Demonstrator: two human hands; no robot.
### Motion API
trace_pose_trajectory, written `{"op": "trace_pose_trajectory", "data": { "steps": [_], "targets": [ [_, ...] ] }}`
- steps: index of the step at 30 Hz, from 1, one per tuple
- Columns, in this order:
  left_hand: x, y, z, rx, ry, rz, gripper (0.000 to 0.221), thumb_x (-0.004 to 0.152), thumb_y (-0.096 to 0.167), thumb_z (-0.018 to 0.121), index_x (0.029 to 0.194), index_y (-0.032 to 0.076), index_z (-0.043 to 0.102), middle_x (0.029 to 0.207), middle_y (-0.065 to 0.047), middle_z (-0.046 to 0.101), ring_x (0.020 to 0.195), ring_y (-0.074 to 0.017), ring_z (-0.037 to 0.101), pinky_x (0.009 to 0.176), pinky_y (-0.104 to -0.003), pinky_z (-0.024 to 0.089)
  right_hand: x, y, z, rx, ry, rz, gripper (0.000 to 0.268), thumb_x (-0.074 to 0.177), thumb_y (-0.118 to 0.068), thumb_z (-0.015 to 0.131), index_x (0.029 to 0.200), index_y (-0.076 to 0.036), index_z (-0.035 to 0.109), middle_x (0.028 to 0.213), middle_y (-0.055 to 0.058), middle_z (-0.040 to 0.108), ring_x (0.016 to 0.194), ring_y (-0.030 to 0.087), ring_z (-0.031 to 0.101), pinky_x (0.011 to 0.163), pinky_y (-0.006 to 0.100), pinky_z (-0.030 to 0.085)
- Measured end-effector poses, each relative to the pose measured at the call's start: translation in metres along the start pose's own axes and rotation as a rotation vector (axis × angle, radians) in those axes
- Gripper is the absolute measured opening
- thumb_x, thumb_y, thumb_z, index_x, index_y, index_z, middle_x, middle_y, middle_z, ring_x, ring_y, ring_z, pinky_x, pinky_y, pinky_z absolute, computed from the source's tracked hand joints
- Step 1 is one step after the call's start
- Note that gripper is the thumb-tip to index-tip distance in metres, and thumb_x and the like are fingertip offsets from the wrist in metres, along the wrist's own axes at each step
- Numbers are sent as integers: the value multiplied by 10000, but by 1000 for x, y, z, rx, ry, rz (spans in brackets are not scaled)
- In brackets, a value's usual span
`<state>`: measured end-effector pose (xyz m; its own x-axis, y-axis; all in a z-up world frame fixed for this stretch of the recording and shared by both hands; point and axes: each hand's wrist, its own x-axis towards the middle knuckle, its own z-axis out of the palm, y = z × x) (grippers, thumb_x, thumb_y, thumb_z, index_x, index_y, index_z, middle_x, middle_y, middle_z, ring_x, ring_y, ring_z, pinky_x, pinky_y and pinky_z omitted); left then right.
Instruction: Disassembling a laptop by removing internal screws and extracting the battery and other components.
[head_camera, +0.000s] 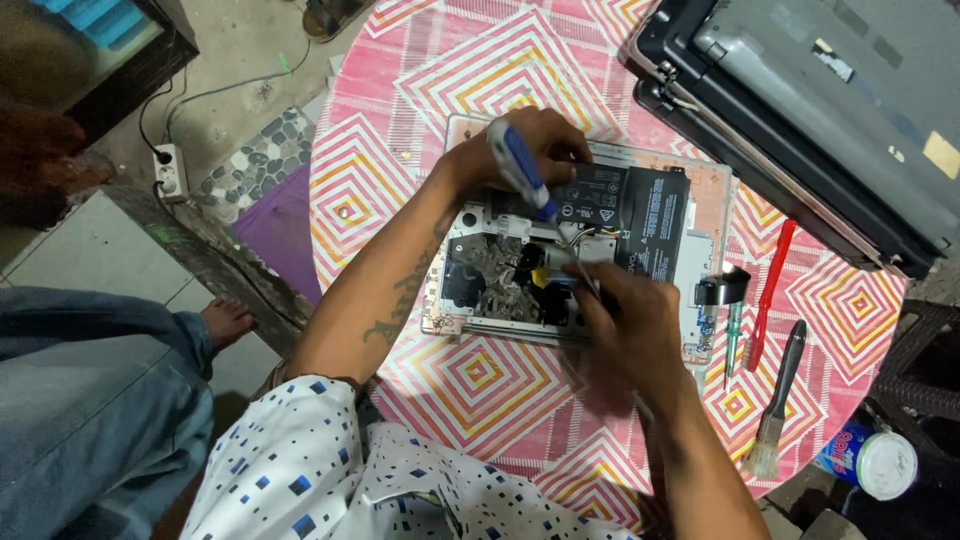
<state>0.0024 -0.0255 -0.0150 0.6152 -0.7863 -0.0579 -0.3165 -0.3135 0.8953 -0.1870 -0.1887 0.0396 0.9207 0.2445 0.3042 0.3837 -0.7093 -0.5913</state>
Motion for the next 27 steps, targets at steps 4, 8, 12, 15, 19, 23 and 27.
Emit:
{"op": "trace_pose_trajectory", "data": {
  "steps": [4,8,12,15,19,23,27],
  "targets": [
    [10,-14,6,191,89,-47,205,868,375,712,1020,255,780,833,-50,752,913,-359,721,865,-507,541,-37,6,7,22,-146,139,46,834,-138,687,875,-127,707,559,112,634,534,362,646,498,439,504],
    [12,-25,8,89,176,144,124,851,239,755,956,172,758,727,-101,681,811,-348,707,759,-491,529,-52,0,19,107,-134,193,102,890,-229,662,837,-141,659,621,129,652,619,386,676,517,447,518],
    [-3,-5,-6,-154,88,277,66,995,92,678,956,44,701,819,-33,663,738,-134,585,635,-283,460,-67,-4,16,184,-100,180,203,932,-180,664,1075,-62,748,858,49,793,588,129,720,482,278,569],
    [-10,2,-16,-157,93,167,93,997,97,629,1000,55,712,852,-44,680,733,-158,620,611,-267,486,-78,-4,8,281,-107,212,209,948,-166,635,1085,-37,726,716,39,727,512,115,606,437,265,453],
    [-19,-9,-29,-264,262,171,87,986,126,646,1051,100,699,961,-19,700,912,-138,679,897,-294,576,-88,5,0,440,-143,351,266,945,-271,625,1014,-64,778,667,-2,665,537,89,564,480,270,409],
    [-26,-11,-41,-454,468,117,61,993,103,653,1045,108,685,952,19,668,902,-112,635,904,-268,571,-91,14,1,519,-138,455,276,918,-304,659,905,-70,805,539,-33,563,492,63,440,471,278,321],
    [-28,-35,-54,-284,663,83,121,1024,75,628,1119,40,695,875,9,647,803,-102,580,791,-247,535,-91,11,-1,457,-195,514,258,919,-303,644,904,-97,799,572,-34,578,539,69,468,508,284,347]
  ]
}}
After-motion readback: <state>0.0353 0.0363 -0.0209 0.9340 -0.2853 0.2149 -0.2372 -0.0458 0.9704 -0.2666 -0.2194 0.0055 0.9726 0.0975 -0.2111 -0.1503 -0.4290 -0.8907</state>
